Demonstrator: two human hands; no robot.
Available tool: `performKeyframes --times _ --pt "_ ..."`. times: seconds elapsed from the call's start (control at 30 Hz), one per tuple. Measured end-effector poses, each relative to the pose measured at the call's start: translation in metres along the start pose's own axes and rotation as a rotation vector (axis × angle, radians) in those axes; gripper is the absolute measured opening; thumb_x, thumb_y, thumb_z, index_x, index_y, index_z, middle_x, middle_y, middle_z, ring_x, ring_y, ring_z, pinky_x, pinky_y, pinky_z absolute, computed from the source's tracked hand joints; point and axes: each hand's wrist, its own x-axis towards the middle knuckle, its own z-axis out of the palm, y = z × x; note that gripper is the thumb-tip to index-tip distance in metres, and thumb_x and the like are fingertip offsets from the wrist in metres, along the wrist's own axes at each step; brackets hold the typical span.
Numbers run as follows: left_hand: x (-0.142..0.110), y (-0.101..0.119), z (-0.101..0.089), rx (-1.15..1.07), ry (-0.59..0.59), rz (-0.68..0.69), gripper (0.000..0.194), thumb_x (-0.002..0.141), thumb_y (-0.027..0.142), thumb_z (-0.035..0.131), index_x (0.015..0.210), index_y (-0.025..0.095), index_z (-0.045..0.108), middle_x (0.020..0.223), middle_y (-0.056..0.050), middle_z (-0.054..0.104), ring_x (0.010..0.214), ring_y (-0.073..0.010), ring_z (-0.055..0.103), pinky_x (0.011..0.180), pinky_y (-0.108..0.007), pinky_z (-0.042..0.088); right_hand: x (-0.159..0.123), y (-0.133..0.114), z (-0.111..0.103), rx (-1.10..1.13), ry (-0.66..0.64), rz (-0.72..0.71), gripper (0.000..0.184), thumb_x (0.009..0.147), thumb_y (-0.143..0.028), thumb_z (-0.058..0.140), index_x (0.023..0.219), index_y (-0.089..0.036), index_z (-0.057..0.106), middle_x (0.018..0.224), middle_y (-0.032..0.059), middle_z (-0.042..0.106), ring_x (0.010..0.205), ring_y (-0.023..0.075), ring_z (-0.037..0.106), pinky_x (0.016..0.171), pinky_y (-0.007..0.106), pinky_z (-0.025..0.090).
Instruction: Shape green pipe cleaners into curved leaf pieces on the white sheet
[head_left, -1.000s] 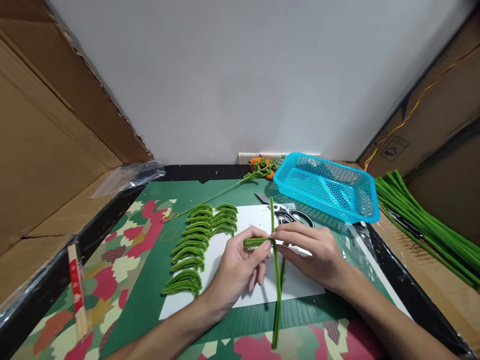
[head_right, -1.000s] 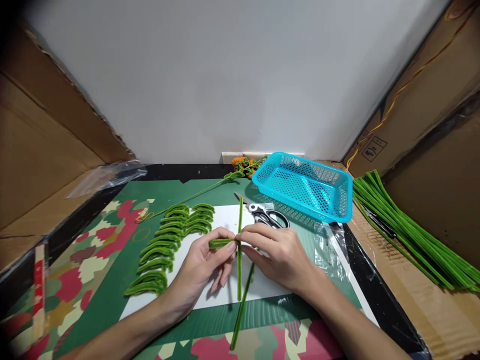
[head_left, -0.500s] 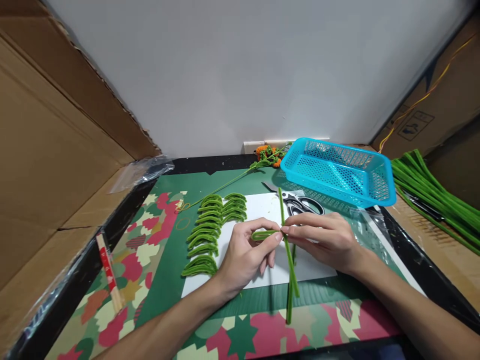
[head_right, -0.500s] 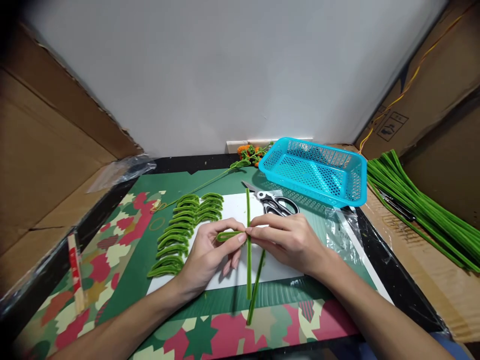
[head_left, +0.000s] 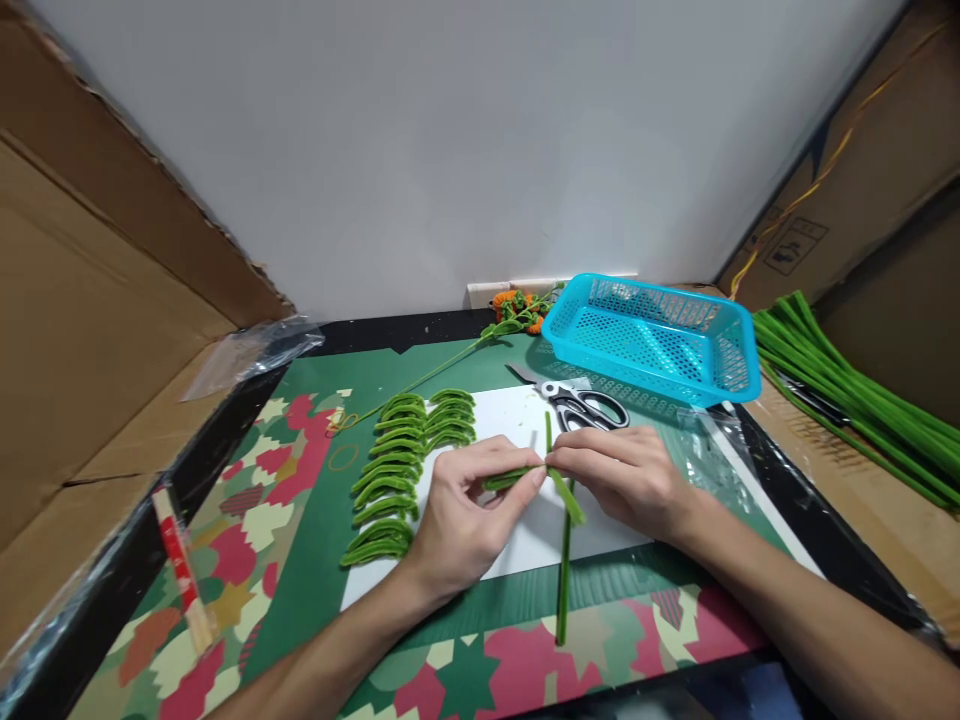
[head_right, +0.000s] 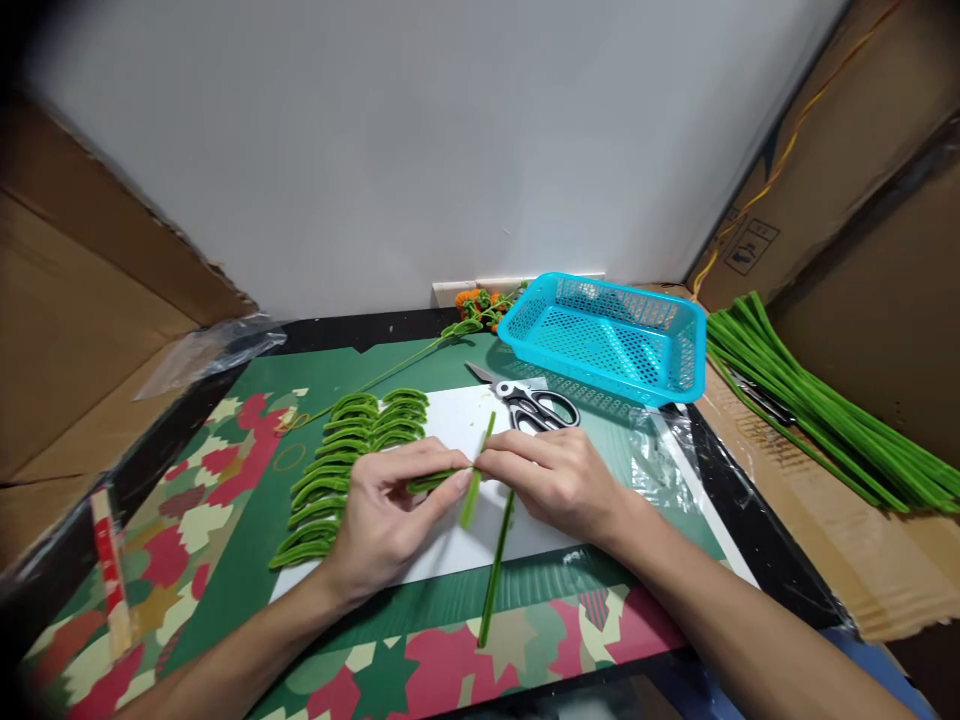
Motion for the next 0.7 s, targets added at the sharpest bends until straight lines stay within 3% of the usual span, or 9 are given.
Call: performKeyframes --times 0.1,0.2,0.3,0.4,0.47,0.53,0.6,0.7 --pt "-0.001 0.000 -0.003 0.168 0.048 0.197 0.015 0.092 0.019 0.070 0.097 0.019 0.084 0.084 -0.008 0.076 0.069 -0.0168 0.067 0.060 -0.025 0.051 0.008 -0.008 0.004 0.141 0.092 0.092 0.021 0.106 -0.013 0.048 0.103 -0.017 0.068 0.093 0.0082 0.076 0.076 0.0133 0.070 0.063 0.024 0.052" --pt "-0.002 -0.005 -0.010 0.385 0.110 0.429 0.022 0.089 0.013 0.069 0.104 0.022 0.083 0.091 -0.009 0.079 0.074 -0.0180 0.072 0.067 -0.026 0.055 0.020 -0.016 0.002 0.350 0.095 0.323 0.022 0.105 -0.022 0.053 0.087 -0.018 0.064 0.078 0.0041 0.067 0.070 0.0143 0.062 0.062 0.026 0.050" --pt "-0.001 -0.009 -0.017 0.527 0.056 0.566 0.027 0.088 0.012 0.068 0.108 0.023 0.082 0.087 -0.009 0.079 0.075 -0.0191 0.073 0.068 -0.027 0.055 0.029 -0.015 -0.004 0.753 -0.059 0.609 0.031 0.102 -0.038 0.062 0.078 -0.019 0.057 0.063 -0.0029 0.054 0.055 0.0115 0.051 0.050 0.024 0.041" --pt "0.000 -0.008 -0.018 0.530 -0.014 0.628 0.028 0.088 0.012 0.068 0.110 0.023 0.082 0.078 -0.007 0.077 0.068 -0.0185 0.071 0.064 -0.027 0.054 0.031 -0.007 -0.011 1.205 -0.256 0.803 0.037 0.094 -0.049 0.071 0.078 -0.019 0.056 0.056 -0.0076 0.045 0.045 0.0080 0.037 0.042 0.021 0.031" --pt "0.000 -0.005 -0.015 0.479 0.008 0.615 0.027 0.088 0.011 0.068 0.108 0.023 0.082 0.081 -0.007 0.077 0.069 -0.0181 0.070 0.064 -0.026 0.054 0.030 -0.005 -0.013 1.319 -0.329 0.885 0.039 0.092 -0.051 0.074 0.077 -0.018 0.057 0.054 -0.0089 0.043 0.042 0.0066 0.032 0.040 0.021 0.028" --pt "-0.001 -0.001 -0.010 0.387 0.068 0.510 0.023 0.090 0.011 0.068 0.105 0.022 0.081 0.085 -0.007 0.077 0.067 -0.0157 0.067 0.062 -0.025 0.052 0.029 -0.006 -0.013 1.260 -0.323 0.893 0.038 0.094 -0.050 0.072 0.079 -0.018 0.058 0.053 -0.0087 0.044 0.041 0.0070 0.035 0.039 0.020 0.030" --pt "-0.001 0.002 -0.005 0.252 0.117 0.324 0.015 0.092 0.014 0.069 0.099 0.020 0.081 0.084 -0.006 0.075 0.063 -0.0132 0.062 0.057 -0.023 0.047 0.028 -0.008 -0.013 1.022 -0.221 0.804 0.031 0.098 -0.044 0.068 0.083 -0.018 0.062 0.058 -0.0054 0.052 0.046 0.0088 0.046 0.042 0.021 0.038" --pt "0.002 0.004 -0.001 0.042 0.130 0.110 0.012 0.095 0.022 0.070 0.090 0.018 0.080 0.079 -0.005 0.072 0.067 -0.0140 0.061 0.058 -0.023 0.045 0.023 -0.009 -0.010 0.516 0.003 0.475 0.012 0.102 -0.026 0.063 0.096 -0.016 0.069 0.083 0.0043 0.068 0.068 0.0134 0.064 0.058 0.024 0.053"
